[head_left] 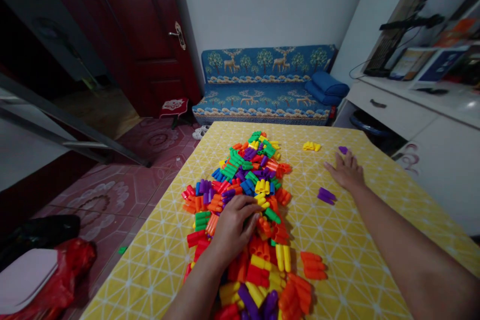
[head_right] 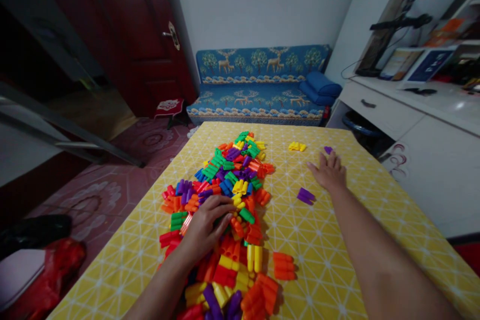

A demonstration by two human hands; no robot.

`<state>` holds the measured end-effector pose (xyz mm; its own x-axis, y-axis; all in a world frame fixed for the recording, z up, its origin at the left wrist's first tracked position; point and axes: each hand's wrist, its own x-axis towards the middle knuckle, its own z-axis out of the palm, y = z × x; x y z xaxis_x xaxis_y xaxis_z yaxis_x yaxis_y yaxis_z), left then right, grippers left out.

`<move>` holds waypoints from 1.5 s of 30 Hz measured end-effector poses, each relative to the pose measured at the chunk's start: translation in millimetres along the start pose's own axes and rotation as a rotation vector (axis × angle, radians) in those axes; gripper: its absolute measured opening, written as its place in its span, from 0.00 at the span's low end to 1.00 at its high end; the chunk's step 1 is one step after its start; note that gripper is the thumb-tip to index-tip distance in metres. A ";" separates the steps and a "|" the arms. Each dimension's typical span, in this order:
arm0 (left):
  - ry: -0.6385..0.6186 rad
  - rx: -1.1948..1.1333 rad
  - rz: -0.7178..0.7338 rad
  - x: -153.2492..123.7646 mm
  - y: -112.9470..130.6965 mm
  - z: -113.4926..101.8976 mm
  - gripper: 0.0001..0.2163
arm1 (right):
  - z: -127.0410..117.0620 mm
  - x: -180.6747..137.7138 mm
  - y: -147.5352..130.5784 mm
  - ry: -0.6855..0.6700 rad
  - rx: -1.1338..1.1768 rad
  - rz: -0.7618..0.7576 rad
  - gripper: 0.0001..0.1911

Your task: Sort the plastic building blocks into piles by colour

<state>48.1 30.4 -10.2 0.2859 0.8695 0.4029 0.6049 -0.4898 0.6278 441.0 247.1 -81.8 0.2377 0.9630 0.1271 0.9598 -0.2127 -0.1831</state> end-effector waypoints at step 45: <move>0.004 0.006 0.023 -1.1 -3.0 2.1 0.10 | -6.4 -13.2 1.2 0.074 -0.155 -0.148 0.35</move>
<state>47.5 31.1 -14.0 0.2967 0.8577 0.4200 0.6028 -0.5093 0.6142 440.1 233.1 -77.5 0.0975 0.9719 0.2140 0.9951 -0.0985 -0.0063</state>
